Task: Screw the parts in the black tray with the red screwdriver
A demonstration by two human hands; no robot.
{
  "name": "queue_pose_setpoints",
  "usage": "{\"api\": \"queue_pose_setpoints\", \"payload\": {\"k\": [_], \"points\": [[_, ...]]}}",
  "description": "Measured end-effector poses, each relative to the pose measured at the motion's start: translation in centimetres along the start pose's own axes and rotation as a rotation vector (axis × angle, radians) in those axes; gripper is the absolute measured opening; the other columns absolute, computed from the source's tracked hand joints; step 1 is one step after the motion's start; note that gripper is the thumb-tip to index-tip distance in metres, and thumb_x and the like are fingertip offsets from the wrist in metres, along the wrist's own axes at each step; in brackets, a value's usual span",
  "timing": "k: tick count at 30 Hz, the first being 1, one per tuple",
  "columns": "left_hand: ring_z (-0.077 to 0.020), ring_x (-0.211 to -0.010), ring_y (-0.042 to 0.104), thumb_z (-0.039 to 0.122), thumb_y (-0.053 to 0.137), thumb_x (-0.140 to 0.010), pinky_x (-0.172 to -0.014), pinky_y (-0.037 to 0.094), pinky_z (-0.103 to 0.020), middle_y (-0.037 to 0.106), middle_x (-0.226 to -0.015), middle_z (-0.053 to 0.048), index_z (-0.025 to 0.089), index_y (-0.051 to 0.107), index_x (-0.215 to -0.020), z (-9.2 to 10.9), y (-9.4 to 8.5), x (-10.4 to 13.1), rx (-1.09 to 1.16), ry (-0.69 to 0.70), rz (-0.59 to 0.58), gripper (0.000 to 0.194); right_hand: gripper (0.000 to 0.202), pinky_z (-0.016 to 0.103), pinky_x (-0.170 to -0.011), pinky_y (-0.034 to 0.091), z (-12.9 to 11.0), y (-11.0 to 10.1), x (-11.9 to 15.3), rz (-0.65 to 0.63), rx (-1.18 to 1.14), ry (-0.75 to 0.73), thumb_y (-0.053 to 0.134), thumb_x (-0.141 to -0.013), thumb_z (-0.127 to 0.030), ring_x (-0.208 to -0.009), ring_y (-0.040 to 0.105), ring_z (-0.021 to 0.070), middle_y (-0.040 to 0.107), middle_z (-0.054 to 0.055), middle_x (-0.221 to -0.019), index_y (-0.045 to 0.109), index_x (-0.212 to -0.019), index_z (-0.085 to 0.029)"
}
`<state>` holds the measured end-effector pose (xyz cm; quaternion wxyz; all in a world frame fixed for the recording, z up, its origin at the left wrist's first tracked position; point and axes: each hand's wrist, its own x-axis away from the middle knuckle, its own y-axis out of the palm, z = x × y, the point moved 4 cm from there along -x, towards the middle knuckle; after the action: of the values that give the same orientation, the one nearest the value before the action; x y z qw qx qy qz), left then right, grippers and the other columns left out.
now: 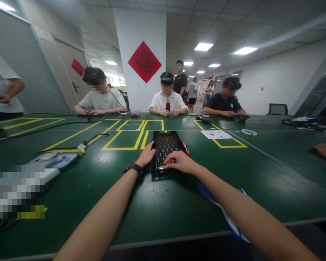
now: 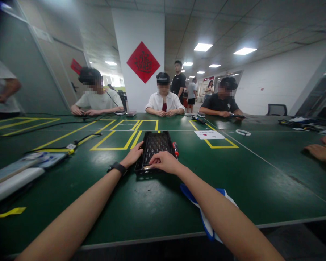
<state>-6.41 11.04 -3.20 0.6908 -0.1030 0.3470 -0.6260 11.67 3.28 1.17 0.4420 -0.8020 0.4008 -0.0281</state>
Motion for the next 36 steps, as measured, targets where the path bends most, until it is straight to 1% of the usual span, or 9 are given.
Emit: {"api": "queue_pose_setpoints", "payload": {"k": [6,12,17,23,30,36], "points": [[-0.0207,-0.128,0.032,0.015,0.039,-0.071,-0.109,0.021,-0.032,0.037,-0.138,-0.011,0.007,0.039,-0.130,0.25,-0.12,0.16,0.018,-0.004,0.009,0.060,0.023,0.022,-0.062,0.043,0.16,0.17,-0.02,-0.013,-0.007,0.014,0.062,-0.074,-0.033,-0.065,0.059,0.0112,0.066,0.004,-0.074,0.067,-0.087,-0.014],[-0.0209,-0.128,0.032,0.015,0.041,-0.070,-0.109,0.021,-0.033,0.037,-0.138,-0.010,0.010,0.041,-0.129,0.19,-0.12,0.14,0.030,-0.002,0.009,0.059,0.025,0.023,-0.064,0.044,-0.14,-0.01,-0.04,0.003,0.003,-0.002,0.064,-0.071,-0.032,-0.068,0.059,0.0118,0.067,0.005,-0.077,0.067,-0.088,-0.014],[-0.0214,-0.128,0.032,0.015,0.040,-0.071,-0.109,0.021,-0.033,0.036,-0.138,-0.012,0.007,0.039,-0.130,0.41,-0.16,0.24,0.017,0.005,0.007,0.060,0.025,0.022,-0.063,0.044,-0.01,0.04,0.00,-0.004,0.005,0.012,0.064,-0.072,-0.033,-0.067,0.059,0.0117,0.066,0.004,-0.076,0.066,-0.087,-0.014],[-0.0217,-0.128,0.033,0.013,0.040,-0.070,-0.108,0.023,-0.035,0.039,-0.137,-0.009,0.011,0.040,-0.130,0.55,-0.15,0.25,0.030,-0.002,0.014,0.060,0.023,0.023,-0.064,0.045,0.15,0.17,0.03,-0.015,-0.009,0.011,0.062,-0.074,-0.033,-0.068,0.060,0.0119,0.067,0.004,-0.076,0.066,-0.087,-0.015],[-0.0210,-0.128,0.032,0.013,0.040,-0.071,-0.109,0.021,-0.033,0.040,-0.137,-0.009,0.010,0.043,-0.128,0.58,-0.18,0.26,0.019,0.000,0.017,0.057,0.024,0.023,-0.066,0.044,-0.16,-0.08,0.01,0.010,0.038,-0.003,0.064,-0.071,-0.034,-0.069,0.059,0.0122,0.067,0.004,-0.077,0.068,-0.087,-0.016],[-0.0208,-0.128,0.033,0.014,0.040,-0.071,-0.109,0.021,-0.033,0.038,-0.138,-0.011,0.007,0.040,-0.130,0.50,-0.13,0.20,0.010,-0.001,0.010,0.059,0.023,0.023,-0.065,0.044,0.00,0.00,0.14,-0.006,0.024,0.017,0.062,-0.073,-0.034,-0.068,0.059,0.0119,0.066,0.004,-0.076,0.067,-0.087,-0.016]]}}
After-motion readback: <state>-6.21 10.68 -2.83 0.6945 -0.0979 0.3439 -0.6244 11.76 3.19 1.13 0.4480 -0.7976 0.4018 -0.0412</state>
